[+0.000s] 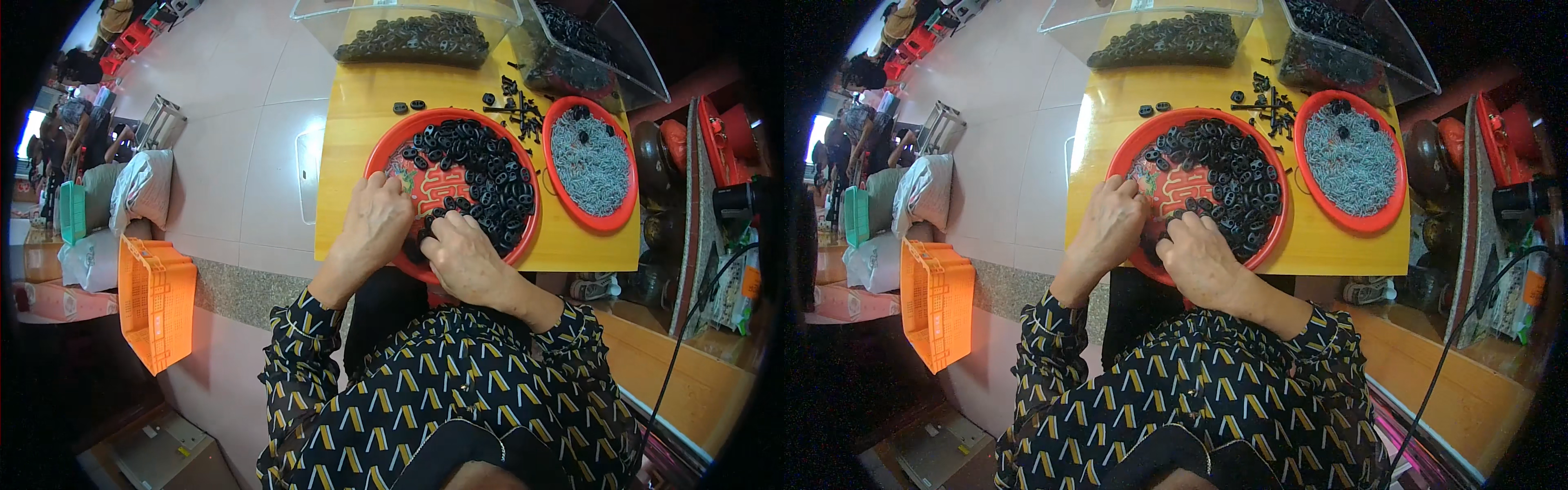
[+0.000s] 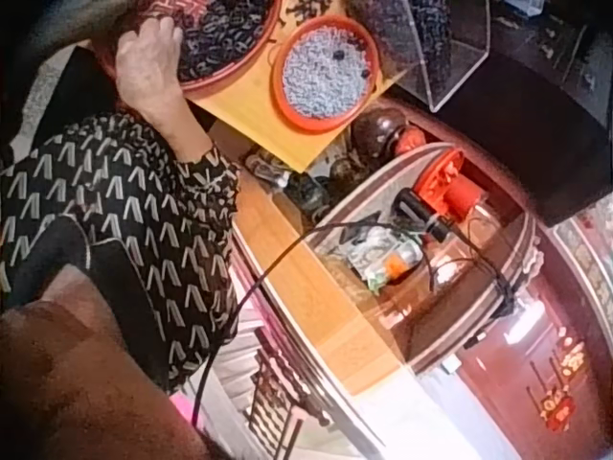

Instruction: The person sits at a table and assembles small black plastic components by hand. They pick up a black ring and a black screw-like piece, fit them together, and place the assembled unit into a red tray. This repetitive assembly process continues throughout the video.

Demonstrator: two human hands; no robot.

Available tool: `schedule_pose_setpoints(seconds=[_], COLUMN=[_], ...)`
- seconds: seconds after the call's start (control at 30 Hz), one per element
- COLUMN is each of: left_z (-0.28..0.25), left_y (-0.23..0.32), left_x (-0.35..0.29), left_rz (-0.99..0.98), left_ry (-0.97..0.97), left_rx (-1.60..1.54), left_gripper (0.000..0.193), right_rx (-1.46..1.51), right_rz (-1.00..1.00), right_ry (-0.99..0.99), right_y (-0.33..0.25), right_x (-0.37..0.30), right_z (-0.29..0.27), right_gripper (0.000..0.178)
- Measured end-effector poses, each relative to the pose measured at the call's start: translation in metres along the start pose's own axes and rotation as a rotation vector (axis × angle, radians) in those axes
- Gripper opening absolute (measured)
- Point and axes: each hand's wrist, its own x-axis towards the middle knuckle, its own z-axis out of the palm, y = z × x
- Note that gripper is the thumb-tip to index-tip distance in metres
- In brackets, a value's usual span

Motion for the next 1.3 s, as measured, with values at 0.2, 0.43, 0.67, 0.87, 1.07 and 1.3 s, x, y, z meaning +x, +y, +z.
schedule_pose_setpoints(seconds=[0.2,0.43,0.67,0.87,1.07,1.3], left_z=[0.002,-0.011,-0.012,-0.004,-0.003,0.001], left_y=[-0.001,-0.029,-0.01,-0.007,0.0,-0.004], left_x=[-0.003,-0.015,-0.007,0.002,0.005,0.004], left_rz=[0.025,-0.058,0.038,0.086,0.064,0.04], left_ry=[0.058,0.3,0.008,-0.093,-0.15,-0.072], left_rx=[0.001,-0.276,-0.014,0.084,0.199,0.098], left_gripper=[0.005,0.01,0.004,0.007,0.012,0.012], right_rx=[0.02,0.119,0.138,0.124,-0.012,-0.034], right_rz=[0.008,0.074,0.107,0.074,-0.013,-0.008], right_ry=[0.01,0.085,0.095,0.057,0.046,-0.037], right_y=[0.0,0.014,0.014,0.008,0.001,-0.002], right_x=[0.001,-0.008,-0.009,-0.008,-0.001,0.002], right_z=[0.001,-0.011,-0.013,-0.01,0.004,-0.003], right_gripper=[0.007,0.008,0.011,0.007,0.009,0.007])
